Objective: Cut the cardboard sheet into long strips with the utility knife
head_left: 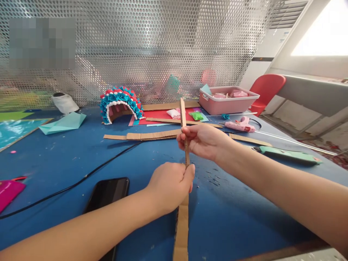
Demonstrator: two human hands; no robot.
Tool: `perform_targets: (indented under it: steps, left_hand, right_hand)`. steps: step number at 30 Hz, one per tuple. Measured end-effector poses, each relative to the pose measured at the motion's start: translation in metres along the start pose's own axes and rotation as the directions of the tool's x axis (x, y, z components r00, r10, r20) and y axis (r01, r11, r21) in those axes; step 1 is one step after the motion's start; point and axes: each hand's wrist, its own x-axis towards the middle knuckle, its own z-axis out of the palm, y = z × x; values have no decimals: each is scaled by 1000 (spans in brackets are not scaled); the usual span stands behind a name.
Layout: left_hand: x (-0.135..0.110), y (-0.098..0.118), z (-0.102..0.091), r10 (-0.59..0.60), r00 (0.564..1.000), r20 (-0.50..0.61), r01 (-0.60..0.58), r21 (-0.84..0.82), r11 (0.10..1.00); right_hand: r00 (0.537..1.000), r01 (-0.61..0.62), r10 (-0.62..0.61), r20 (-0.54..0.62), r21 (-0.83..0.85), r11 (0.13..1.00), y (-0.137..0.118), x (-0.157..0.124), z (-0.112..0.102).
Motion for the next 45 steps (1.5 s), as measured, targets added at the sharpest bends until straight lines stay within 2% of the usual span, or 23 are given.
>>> perform_targets:
  steps: [3, 9, 12, 14, 16, 18, 19, 20, 22, 24, 26, 29, 33, 38, 45]
  left_hand:
    - [0, 1, 1, 24, 1000, 7, -25, 56, 998]
    - [-2, 0, 5, 62, 997, 49, -69, 153, 986]
    - [-3, 0, 4, 46, 997, 54, -52, 118, 992]
    - [-3, -1, 2, 11, 998, 59, -13, 31, 999]
    - [-1, -3, 1, -28, 996, 85, 39, -127, 991]
    - [2, -6, 0, -50, 992, 112, 86, -345, 935]
    - [4, -8, 0, -47, 993, 108, 92, -449, 889]
    - [6, -10, 0, -38, 995, 92, 81, -532, 843]
    - [11, -13, 1, -11, 998, 58, 44, -613, 789]
    - [14, -13, 1, 19, 999, 47, 13, -606, 795]
    - [15, -13, 1, 14, 999, 53, 19, -581, 814]
    - [12, -11, -1, -30, 998, 52, 52, -528, 847]
    - [5, -9, -2, -53, 998, 45, 67, -407, 911]
    - [2, -6, 1, -55, 997, 54, 68, -273, 960]
    - [1, -7, 2, -40, 997, 59, 51, -213, 976]
  right_hand:
    - [997, -21, 22, -77, 8, 1000, -10, 9, 0]
    - [981, 91, -82, -175, 45, 995, -39, 25, 1]
    - [980, 116, -107, -167, 40, 992, -45, 32, 1]
    - [980, 151, -145, -139, 35, 988, -42, 32, 1]
    - [976, 203, -200, -90, 34, 979, -34, 27, -1]
    - [977, 207, -208, 45, 14, 978, -21, 14, -5]
    - [973, 173, -167, 160, -21, 985, -13, 7, -7]
    - [960, 95, -67, 271, -92, 991, -5, -1, -9]
    - [922, -63, 163, 352, -279, 958, 10, -13, -11]
    - [936, -132, 223, 271, -317, 939, 19, -18, -9]
    - [974, -152, 185, 130, -232, 961, 20, -16, -2]
    - [990, -140, 139, -19, -105, 985, 12, -4, 11]
    - [996, -79, 76, -54, -72, 994, -3, 12, 16]
    - [994, -17, 9, -106, -78, 997, -21, 30, 5]
    - [991, 58, -68, -116, -89, 994, -37, 47, -4]
